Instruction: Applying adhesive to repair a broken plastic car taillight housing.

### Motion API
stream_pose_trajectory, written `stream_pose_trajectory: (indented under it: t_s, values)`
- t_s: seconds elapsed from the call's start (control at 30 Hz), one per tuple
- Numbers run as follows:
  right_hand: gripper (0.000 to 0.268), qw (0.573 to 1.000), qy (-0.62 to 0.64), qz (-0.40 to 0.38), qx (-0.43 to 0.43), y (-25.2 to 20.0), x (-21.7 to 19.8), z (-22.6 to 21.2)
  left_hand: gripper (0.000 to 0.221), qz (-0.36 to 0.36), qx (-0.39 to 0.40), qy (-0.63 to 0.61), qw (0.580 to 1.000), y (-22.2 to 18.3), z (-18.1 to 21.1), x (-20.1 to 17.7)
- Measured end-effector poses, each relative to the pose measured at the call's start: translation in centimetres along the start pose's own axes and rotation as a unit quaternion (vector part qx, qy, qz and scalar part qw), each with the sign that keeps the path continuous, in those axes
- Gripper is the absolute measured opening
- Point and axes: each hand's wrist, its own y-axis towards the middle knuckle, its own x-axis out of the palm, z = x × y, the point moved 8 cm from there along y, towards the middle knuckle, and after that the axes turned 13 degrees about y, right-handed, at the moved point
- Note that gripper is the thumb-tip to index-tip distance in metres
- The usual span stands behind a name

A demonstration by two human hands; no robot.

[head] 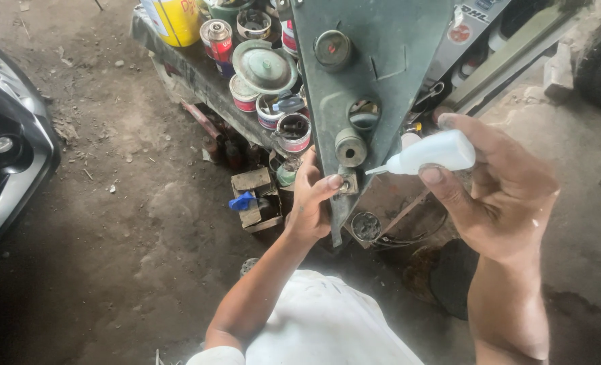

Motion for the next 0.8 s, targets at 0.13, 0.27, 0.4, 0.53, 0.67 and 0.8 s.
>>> stream_pose_trajectory:
  t_s: [0.13,0.27,0.4,0.53,0.67,0.8]
  values:
    - [0.040,0.999,0.048,0.001,0.002,0.07,-0.06,0.31,0.079,0.002,-0.005,0.004,1.000,-0.03,-0.14,-0.20]
    - [0.040,1.000,0.015,0.001,-0.002,0.11,-0.16,0.19,0.081,0.006,-0.005,0.012,1.000,-0.02,-0.35,-0.39]
    - [0.041,1.000,0.012,0.010,0.015,0.26,-0.10,0.12,0.085,0.005,-0.003,0.029,1.000,0.01,-0.06,-0.09]
    - [0.039,0.999,0.052,-0.007,-0.002,0.00,-0.17,0.61,0.088,0.008,-0.001,0.034,0.999,0.16,0.02,-0.12]
    - [0.040,1.000,0.023,-0.006,-0.009,-0.21,-0.36,0.62,0.090,0.013,-0.008,0.032,0.999,0.22,0.14,-0.01]
    - [0.041,1.000,0.020,-0.012,-0.019,-0.17,-0.28,0.14,0.090,0.017,-0.003,0.034,0.999,0.34,0.17,-0.21]
